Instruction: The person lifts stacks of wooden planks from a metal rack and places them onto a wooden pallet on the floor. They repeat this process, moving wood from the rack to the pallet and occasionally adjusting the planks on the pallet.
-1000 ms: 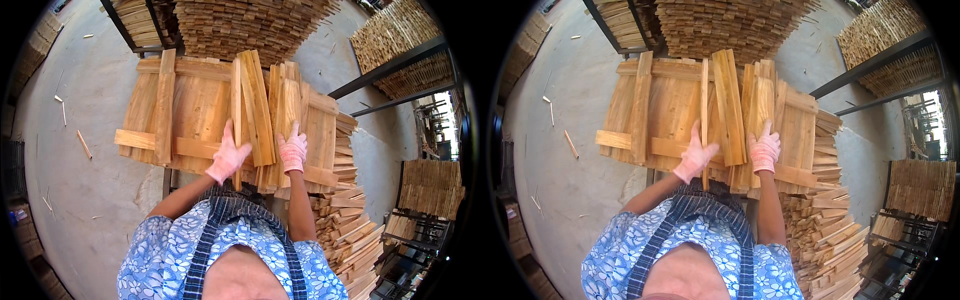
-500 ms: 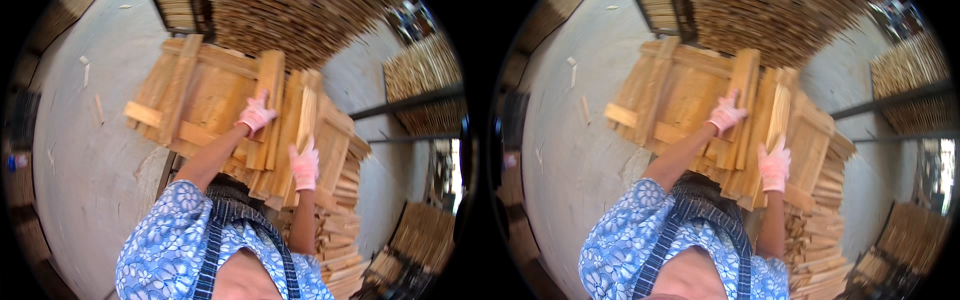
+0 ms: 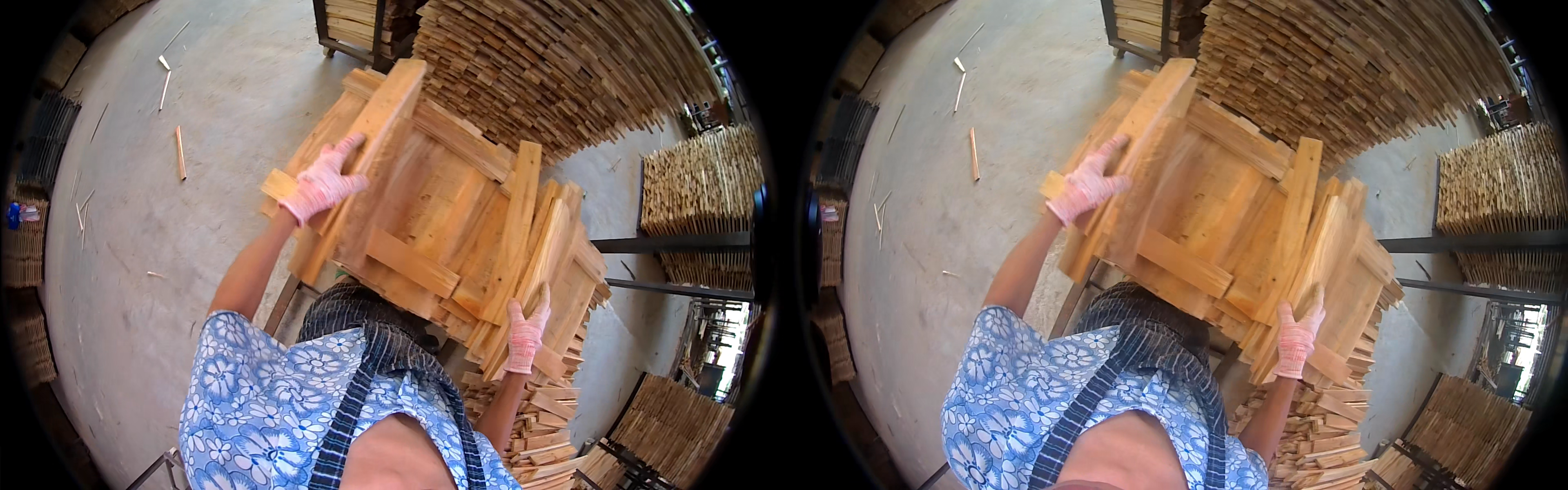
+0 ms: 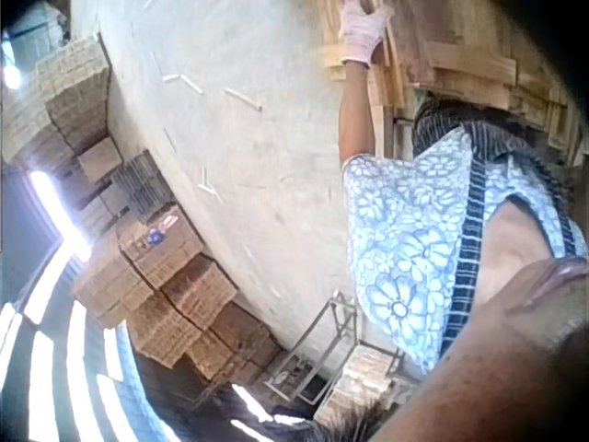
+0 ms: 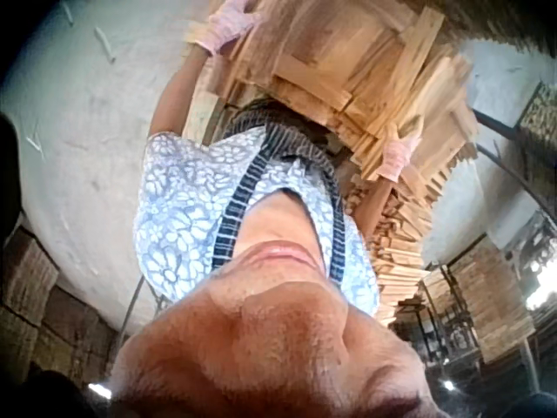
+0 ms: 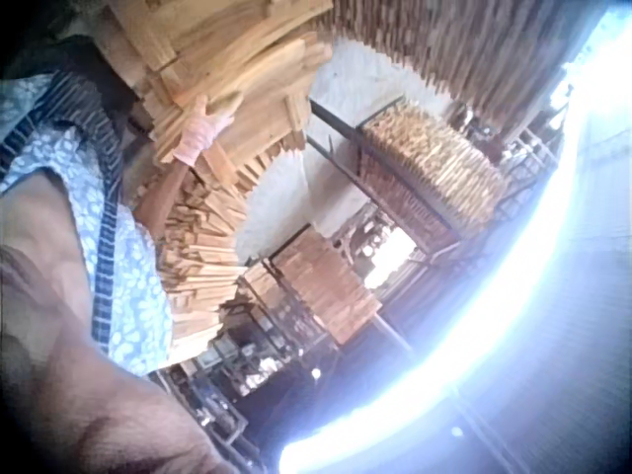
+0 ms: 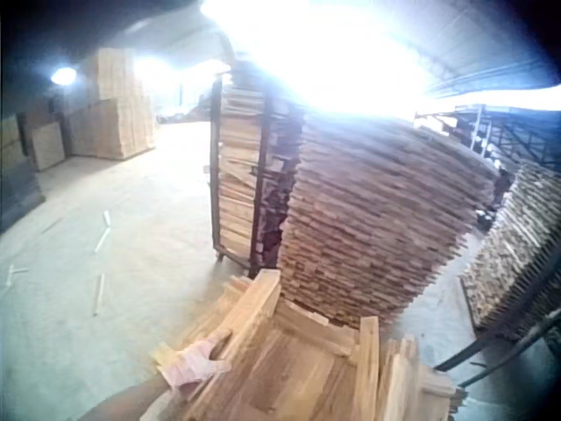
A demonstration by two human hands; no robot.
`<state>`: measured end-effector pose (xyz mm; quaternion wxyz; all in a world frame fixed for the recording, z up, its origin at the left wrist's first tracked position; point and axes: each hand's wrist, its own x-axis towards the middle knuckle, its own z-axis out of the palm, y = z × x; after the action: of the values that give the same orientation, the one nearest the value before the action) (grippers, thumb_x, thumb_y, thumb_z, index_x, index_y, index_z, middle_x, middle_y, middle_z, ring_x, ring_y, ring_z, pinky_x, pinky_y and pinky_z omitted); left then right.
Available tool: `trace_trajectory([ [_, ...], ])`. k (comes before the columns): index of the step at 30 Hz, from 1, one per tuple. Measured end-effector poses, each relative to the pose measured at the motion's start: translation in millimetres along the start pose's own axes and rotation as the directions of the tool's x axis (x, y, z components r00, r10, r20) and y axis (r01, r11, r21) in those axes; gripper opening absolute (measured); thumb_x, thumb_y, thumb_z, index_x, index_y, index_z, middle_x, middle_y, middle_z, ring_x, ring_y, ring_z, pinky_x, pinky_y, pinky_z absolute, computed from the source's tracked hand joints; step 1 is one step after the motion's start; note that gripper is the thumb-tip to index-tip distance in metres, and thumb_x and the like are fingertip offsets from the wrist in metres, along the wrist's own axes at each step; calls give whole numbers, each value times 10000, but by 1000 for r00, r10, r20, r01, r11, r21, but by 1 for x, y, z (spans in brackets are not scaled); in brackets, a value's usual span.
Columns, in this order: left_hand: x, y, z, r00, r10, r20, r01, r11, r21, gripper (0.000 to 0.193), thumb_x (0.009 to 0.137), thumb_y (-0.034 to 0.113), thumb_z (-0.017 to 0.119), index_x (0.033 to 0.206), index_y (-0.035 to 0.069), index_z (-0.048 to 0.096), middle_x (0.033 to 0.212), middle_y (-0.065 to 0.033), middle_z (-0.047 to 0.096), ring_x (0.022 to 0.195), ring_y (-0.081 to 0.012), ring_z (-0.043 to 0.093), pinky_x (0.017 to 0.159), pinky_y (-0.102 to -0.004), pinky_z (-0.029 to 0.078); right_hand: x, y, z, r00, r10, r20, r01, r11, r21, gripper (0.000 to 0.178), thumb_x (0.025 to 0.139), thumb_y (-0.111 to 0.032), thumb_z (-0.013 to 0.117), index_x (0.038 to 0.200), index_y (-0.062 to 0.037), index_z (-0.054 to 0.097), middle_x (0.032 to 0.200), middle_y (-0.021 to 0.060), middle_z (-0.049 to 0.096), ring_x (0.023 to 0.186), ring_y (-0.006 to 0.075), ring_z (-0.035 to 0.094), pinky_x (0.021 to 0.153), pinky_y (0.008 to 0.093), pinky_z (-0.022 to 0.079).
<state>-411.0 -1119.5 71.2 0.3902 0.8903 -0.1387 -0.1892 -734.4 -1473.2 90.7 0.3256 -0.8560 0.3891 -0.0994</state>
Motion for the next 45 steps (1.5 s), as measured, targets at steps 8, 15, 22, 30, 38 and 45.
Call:
trace_trajectory([
  [8,60,-46,-15,974,-210,80,171,924,341,854,847,330,725,1604,310,330,1572,-259,360,1382,-454,493,1117,-500,465,16,-88,93,989,-91,113,27,882,470,789,916,-126,737,1594,-23,347,1622,175,390,1509,290,347,1251,405,262],
  [15,55,-58,-3,989,-147,-4,140,934,329,854,842,328,717,1605,313,333,1569,-268,364,1367,-445,515,1102,-523,472,24,-91,93,997,-58,58,17,834,551,807,888,-116,759,1585,-19,363,1614,164,403,1494,280,367,1236,391,290],
  [22,66,-52,21,989,-134,64,93,893,441,866,864,364,735,1614,361,301,1620,-246,321,1382,-435,508,1098,-514,480,36,-63,9,965,-39,-260,81,985,153,812,869,-212,797,1570,-90,406,1451,217,497,1359,357,499,1164,435,393],
  [30,70,-34,20,996,-90,5,72,832,550,824,858,373,744,1584,310,358,1588,-276,351,1389,-443,485,1088,-516,474,106,-77,56,985,101,-141,-168,764,-623,860,843,-333,797,1568,-206,353,1246,228,548,1159,421,601,932,519,543],
  [38,-9,21,87,989,149,-18,-116,838,534,793,864,389,738,1564,237,397,1485,-279,418,1321,-474,481,1105,-559,420,144,-71,94,977,214,-20,-164,680,-715,953,807,-326,790,1600,-213,273,1279,242,541,1175,416,600,941,522,539],
  [45,20,12,105,998,-49,-39,60,924,378,868,877,334,742,1611,244,287,1463,-287,411,1316,-468,500,1074,-543,458,111,-91,70,968,212,135,-167,943,-286,1077,791,-376,804,1656,-206,185,1398,324,484,1277,452,556,1076,519,471],
])
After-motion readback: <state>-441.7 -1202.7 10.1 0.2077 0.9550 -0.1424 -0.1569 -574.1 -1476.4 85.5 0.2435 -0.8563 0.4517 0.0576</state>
